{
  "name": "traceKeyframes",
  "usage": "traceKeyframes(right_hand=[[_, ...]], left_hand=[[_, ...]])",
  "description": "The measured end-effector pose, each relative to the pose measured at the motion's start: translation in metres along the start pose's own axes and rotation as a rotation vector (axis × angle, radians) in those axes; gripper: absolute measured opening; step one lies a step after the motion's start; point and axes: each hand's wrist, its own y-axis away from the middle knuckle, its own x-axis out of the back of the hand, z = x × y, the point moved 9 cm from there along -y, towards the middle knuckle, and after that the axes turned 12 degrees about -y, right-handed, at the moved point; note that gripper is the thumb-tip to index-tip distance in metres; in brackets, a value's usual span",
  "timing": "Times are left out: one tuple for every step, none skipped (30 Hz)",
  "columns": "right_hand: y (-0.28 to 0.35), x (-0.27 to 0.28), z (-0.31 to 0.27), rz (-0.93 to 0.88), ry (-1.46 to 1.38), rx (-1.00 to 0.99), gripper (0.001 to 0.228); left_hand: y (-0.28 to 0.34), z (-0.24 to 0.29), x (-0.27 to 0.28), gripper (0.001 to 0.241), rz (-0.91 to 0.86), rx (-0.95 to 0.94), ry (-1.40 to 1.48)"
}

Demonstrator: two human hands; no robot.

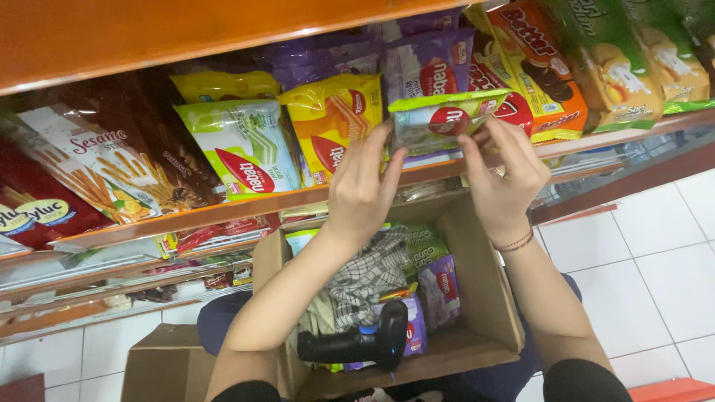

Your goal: The person removes snack packages from a cardboard box, wipes them with a cloth, scans them using a handheld scanner, and organizes them onto the convenience store shelves.

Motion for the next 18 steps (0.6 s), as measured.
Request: traceKeyframes(right_hand=[[0.000, 0.000, -0.002, -0.010, 0.021, 0.008, 0.031], [-0.001, 0.000, -0.004, -0.020, 0.041, 0.016, 0.032], [-0.002, -0.001, -0.006, -0.030, 0.060, 0.025, 0.032], [-0.003, -0.002, -0.007, -0.032, 0.069, 0.029, 0.033], [-0.004, -0.003, -0.007, -0.033, 0.078, 0.033, 0.033], [-0.004, -0.004, -0.008, -0.036, 0.086, 0.036, 0.033], [-0.004, -0.005, -0.007, -0.042, 0.094, 0.024, 0.033], [-0.004, -0.005, -0.007, -0.048, 0.102, 0.012, 0.033], [-0.004, -0.006, -0.006, -0.054, 0.111, 0.001, 0.033], [-0.005, -0.006, -0.006, -0.059, 0.112, 0.001, 0.034], [-0.005, -0.006, -0.007, -0.063, 0.113, 0.001, 0.034], [-0.005, -0.007, -0.007, -0.067, 0.113, 0.002, 0.035], [-0.006, -0.007, -0.007, -0.067, 0.120, 0.006, 0.036], [-0.006, -0.007, -0.008, -0.067, 0.128, 0.010, 0.037], [-0.007, -0.008, -0.008, -0.067, 0.136, 0.015, 0.039], [-0.006, -0.009, -0.009, -0.076, 0.157, 0.024, 0.038], [-0.006, -0.010, -0.009, -0.085, 0.178, 0.034, 0.038], [-0.005, -0.012, -0.010, -0.093, 0.199, 0.043, 0.037]], left_hand=[[0.000, 0.001, 0.002, 0.040, 0.009, -0.010, -0.013], [-0.001, 0.001, 0.002, 0.041, 0.002, -0.017, -0.017], [-0.001, 0.001, 0.002, 0.042, -0.005, -0.025, -0.022], [-0.002, 0.001, 0.001, 0.042, -0.012, -0.031, -0.026], [-0.002, 0.000, 0.001, 0.042, -0.004, -0.033, -0.037], [-0.003, 0.000, 0.001, 0.041, 0.002, -0.033, -0.048], [-0.003, 0.000, 0.001, 0.041, 0.008, -0.033, -0.060], [-0.003, 0.000, 0.000, 0.041, 0.011, -0.033, -0.050], [-0.003, 0.000, 0.000, 0.041, 0.015, -0.033, -0.041], [-0.004, 0.001, 0.000, 0.041, 0.019, -0.034, -0.031], [-0.004, 0.002, -0.001, 0.039, 0.006, -0.040, -0.048], [-0.004, 0.002, -0.003, 0.038, -0.006, -0.046, -0.065], [-0.005, 0.003, -0.004, 0.037, -0.018, -0.053, -0.083], [-0.005, 0.004, -0.004, 0.036, -0.026, -0.056, -0.074], [-0.005, 0.004, -0.005, 0.034, -0.034, -0.059, -0.066], [-0.005, 0.005, -0.006, 0.033, -0.043, -0.062, -0.056], [-0.004, 0.005, -0.007, 0.032, -0.052, -0.060, -0.053], [-0.003, 0.005, -0.008, 0.030, -0.063, -0.059, -0.051]])
